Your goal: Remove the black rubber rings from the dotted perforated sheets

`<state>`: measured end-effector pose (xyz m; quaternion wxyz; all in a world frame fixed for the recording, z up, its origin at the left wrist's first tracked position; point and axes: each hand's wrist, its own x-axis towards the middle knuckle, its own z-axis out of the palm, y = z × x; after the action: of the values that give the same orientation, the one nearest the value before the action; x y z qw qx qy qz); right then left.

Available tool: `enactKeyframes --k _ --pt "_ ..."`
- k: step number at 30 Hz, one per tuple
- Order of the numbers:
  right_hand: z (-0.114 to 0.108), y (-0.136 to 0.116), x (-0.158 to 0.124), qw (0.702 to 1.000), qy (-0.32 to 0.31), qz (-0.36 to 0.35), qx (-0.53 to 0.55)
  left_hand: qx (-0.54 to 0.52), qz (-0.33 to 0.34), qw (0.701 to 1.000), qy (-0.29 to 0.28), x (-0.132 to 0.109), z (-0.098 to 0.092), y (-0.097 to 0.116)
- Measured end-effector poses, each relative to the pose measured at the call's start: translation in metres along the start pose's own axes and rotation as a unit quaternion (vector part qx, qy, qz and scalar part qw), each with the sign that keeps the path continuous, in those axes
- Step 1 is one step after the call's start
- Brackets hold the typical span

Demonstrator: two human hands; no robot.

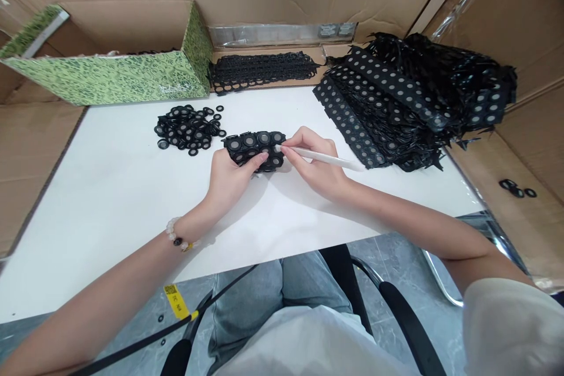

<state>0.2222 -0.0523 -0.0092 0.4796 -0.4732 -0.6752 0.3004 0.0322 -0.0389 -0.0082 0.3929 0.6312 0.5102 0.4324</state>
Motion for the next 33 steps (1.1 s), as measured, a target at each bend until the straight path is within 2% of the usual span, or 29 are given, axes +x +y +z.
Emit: enactKeyframes --k 6,11,20,25,29,33 --pt "-0.002 0.002 0.003 1.0 -0.002 0.013 0.019 0.007 0.018 1.0 -0.018 0.0 0.001 0.003" --pt "-0.007 0.003 0.01 0.989 -0.017 0.051 0.135 -0.012 -0.01 1.0 -0.011 0.002 -0.002 0.009" --pt "-0.006 0.008 0.012 0.955 -0.041 0.143 0.255 -0.097 -0.066 0.993 0.012 0.01 -0.005 -0.008" --pt "-0.007 0.006 0.011 0.947 -0.048 0.137 0.286 -0.134 -0.079 0.988 -0.003 0.008 -0.004 -0.001" --pt "-0.006 0.006 0.01 0.947 -0.062 0.138 0.285 -0.159 -0.098 0.982 0.005 0.008 -0.003 -0.001" --pt "-0.004 0.005 0.009 0.95 -0.064 0.129 0.276 -0.177 -0.089 0.98 0.009 0.007 -0.001 -0.002"
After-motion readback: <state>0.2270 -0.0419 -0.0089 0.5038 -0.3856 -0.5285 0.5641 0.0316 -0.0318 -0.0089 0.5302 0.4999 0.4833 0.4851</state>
